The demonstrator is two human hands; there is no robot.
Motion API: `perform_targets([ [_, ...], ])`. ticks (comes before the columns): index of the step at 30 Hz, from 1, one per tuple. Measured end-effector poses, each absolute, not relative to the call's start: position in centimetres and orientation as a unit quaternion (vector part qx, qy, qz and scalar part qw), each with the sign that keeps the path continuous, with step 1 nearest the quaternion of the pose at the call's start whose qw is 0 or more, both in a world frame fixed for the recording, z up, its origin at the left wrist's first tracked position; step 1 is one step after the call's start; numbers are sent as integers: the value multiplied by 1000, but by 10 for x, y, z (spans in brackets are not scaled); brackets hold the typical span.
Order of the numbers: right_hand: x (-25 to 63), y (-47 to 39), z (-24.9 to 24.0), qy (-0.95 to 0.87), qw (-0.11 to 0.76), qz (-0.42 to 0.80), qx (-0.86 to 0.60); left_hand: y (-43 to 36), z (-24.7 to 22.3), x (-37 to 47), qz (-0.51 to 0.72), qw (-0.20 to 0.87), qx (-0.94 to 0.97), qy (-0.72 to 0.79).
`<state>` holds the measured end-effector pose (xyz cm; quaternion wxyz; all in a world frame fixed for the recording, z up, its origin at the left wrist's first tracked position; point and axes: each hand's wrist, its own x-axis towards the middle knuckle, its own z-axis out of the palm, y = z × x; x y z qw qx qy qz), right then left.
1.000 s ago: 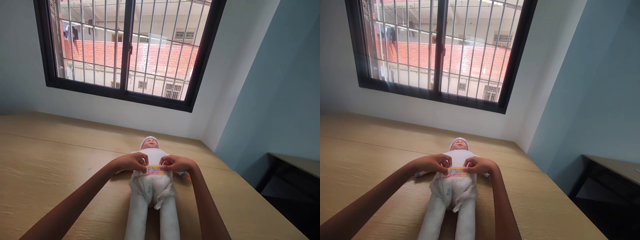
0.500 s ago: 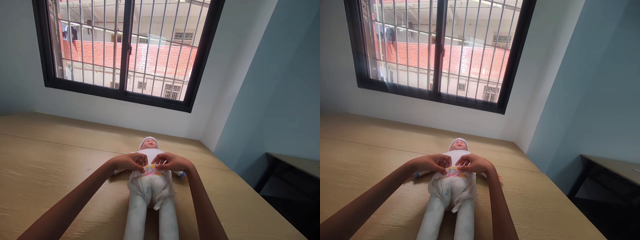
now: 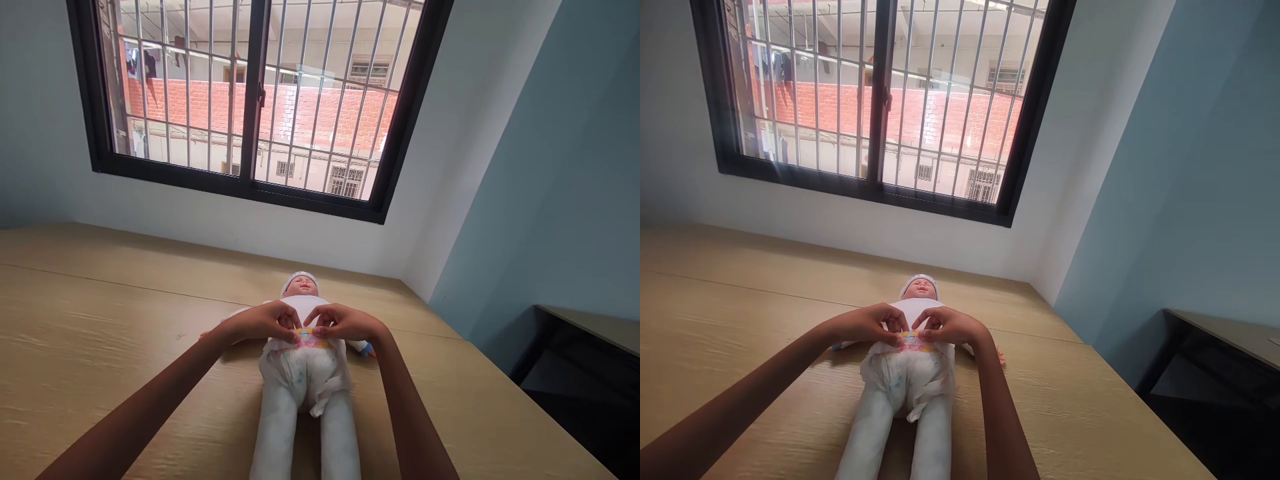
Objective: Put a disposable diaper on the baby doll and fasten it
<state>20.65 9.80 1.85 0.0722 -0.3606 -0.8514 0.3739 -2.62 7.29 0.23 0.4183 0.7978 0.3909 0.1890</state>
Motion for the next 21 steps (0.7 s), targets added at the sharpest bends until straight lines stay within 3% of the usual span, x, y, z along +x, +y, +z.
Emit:
perform_targets([
  [21,195,83,30,-816,143,414,-378,61,8,-16,239,410,786,397],
])
